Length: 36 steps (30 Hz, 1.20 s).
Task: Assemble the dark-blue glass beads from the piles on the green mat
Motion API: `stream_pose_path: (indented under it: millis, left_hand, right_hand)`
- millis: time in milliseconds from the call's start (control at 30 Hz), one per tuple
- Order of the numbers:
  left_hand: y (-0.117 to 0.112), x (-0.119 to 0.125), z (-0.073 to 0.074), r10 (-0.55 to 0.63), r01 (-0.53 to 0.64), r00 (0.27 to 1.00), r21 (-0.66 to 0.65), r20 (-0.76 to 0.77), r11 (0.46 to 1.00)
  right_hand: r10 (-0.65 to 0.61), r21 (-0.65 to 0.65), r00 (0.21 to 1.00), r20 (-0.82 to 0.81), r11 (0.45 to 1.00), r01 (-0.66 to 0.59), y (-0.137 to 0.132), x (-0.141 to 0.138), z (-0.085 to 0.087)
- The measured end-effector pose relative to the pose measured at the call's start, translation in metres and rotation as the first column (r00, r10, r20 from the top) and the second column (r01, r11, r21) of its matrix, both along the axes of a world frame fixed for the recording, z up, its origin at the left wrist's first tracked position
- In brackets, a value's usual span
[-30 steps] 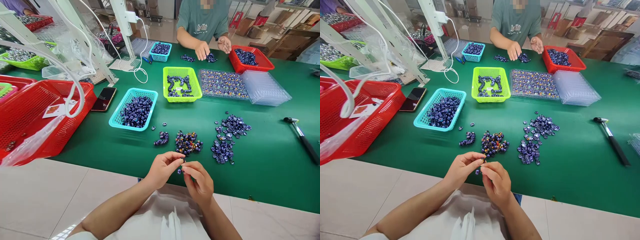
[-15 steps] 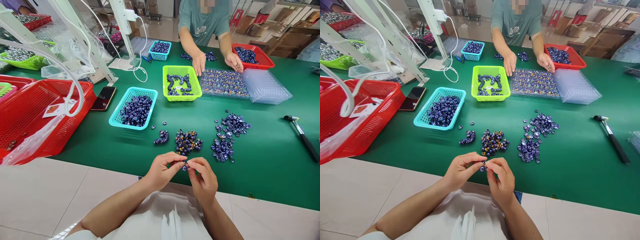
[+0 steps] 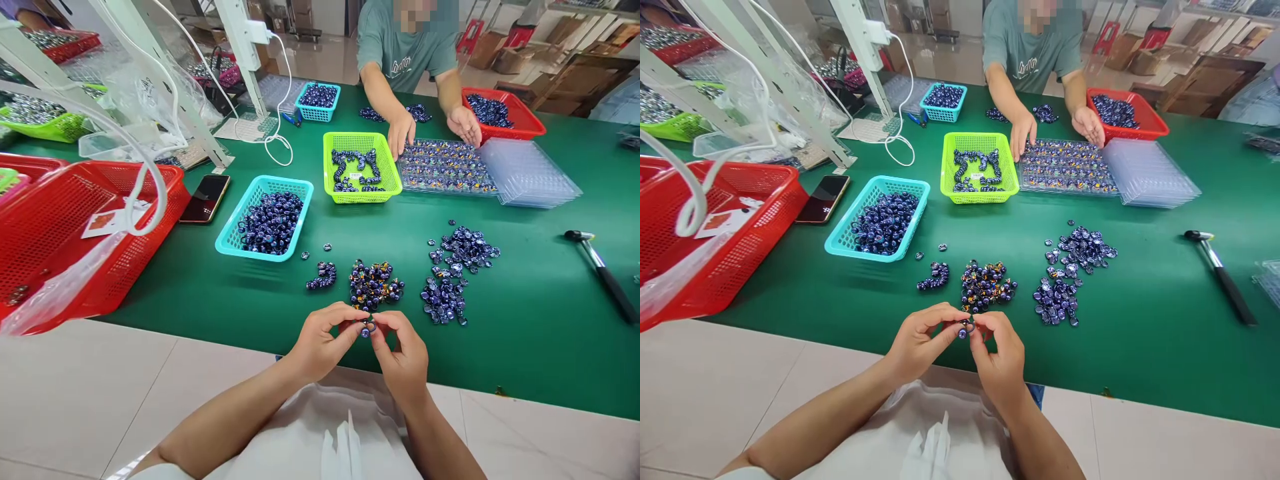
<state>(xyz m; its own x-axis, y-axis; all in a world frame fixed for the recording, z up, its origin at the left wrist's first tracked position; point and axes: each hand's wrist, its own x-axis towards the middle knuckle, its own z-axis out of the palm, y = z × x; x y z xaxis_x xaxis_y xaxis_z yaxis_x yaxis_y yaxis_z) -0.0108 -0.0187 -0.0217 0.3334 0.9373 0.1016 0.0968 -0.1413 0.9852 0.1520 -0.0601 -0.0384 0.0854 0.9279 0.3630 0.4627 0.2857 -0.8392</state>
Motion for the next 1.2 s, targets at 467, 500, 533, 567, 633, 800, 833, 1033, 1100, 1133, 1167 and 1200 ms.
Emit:
stream_pose_path:
  millis: [467,500,533,567,633,800,833,1033,1100,1133,1167,1200]
  left_hand:
    - [-0.005,0.003,-0.003,-0.021,0.024,0.999,0.079,-0.033,0.997]
    - [-0.005,0.003,-0.003,-0.027,0.030,0.999,0.088,-0.034,0.996]
    - [-0.005,0.004,-0.003,-0.030,0.033,0.999,0.098,-0.034,0.995]
    - [-0.005,0.004,-0.004,-0.032,0.035,0.999,0.107,-0.034,0.994]
    - [-0.005,0.006,-0.005,-0.039,0.044,0.998,0.123,-0.043,0.991]
    - [-0.005,0.010,-0.006,-0.094,0.106,0.988,0.092,-0.125,0.990]
    - [-0.005,0.010,-0.007,-0.109,0.120,0.984,0.069,-0.143,0.990]
    - [-0.004,0.014,-0.013,-0.091,0.080,0.981,-0.067,-0.172,0.994]
    - [-0.002,0.014,-0.015,-0.046,0.027,0.991,-0.144,-0.129,0.989]
    - [-0.001,0.014,-0.015,-0.022,0.003,0.995,-0.189,-0.096,0.982]
    - [0.001,0.014,-0.015,0.001,-0.015,0.998,-0.238,-0.061,0.971]
    - [0.002,0.014,-0.015,0.020,-0.026,0.999,-0.287,-0.026,0.957]
  right_hand:
    - [-0.020,-0.093,0.997,-0.073,0.996,0.013,0.002,-0.003,0.003]
    - [-0.020,-0.098,0.997,-0.073,0.995,0.013,0.001,-0.003,0.004]
    - [-0.016,-0.107,0.997,-0.073,0.994,0.008,0.001,-0.003,0.004]
    - [-0.008,-0.119,0.997,-0.072,0.993,0.000,0.000,-0.002,0.004]
    - [0.000,-0.150,0.998,-0.066,0.989,-0.010,-0.001,-0.001,0.004]
    - [0.064,-0.265,0.998,-0.001,0.962,-0.062,-0.003,0.012,0.005]
    - [0.117,-0.283,0.993,0.021,0.953,-0.106,-0.003,0.018,0.005]
    - [-0.004,-0.080,0.872,0.490,0.996,0.049,0.007,0.084,-0.002]
    - [-0.107,0.020,0.749,0.654,0.992,0.124,0.013,0.104,-0.009]
    - [-0.116,0.046,0.698,0.707,0.992,0.119,0.017,0.111,-0.012]
    - [-0.115,0.058,0.653,0.748,0.992,0.108,0.020,0.117,-0.015]
    - [-0.111,0.066,0.619,0.777,0.993,0.096,0.023,0.121,-0.018]
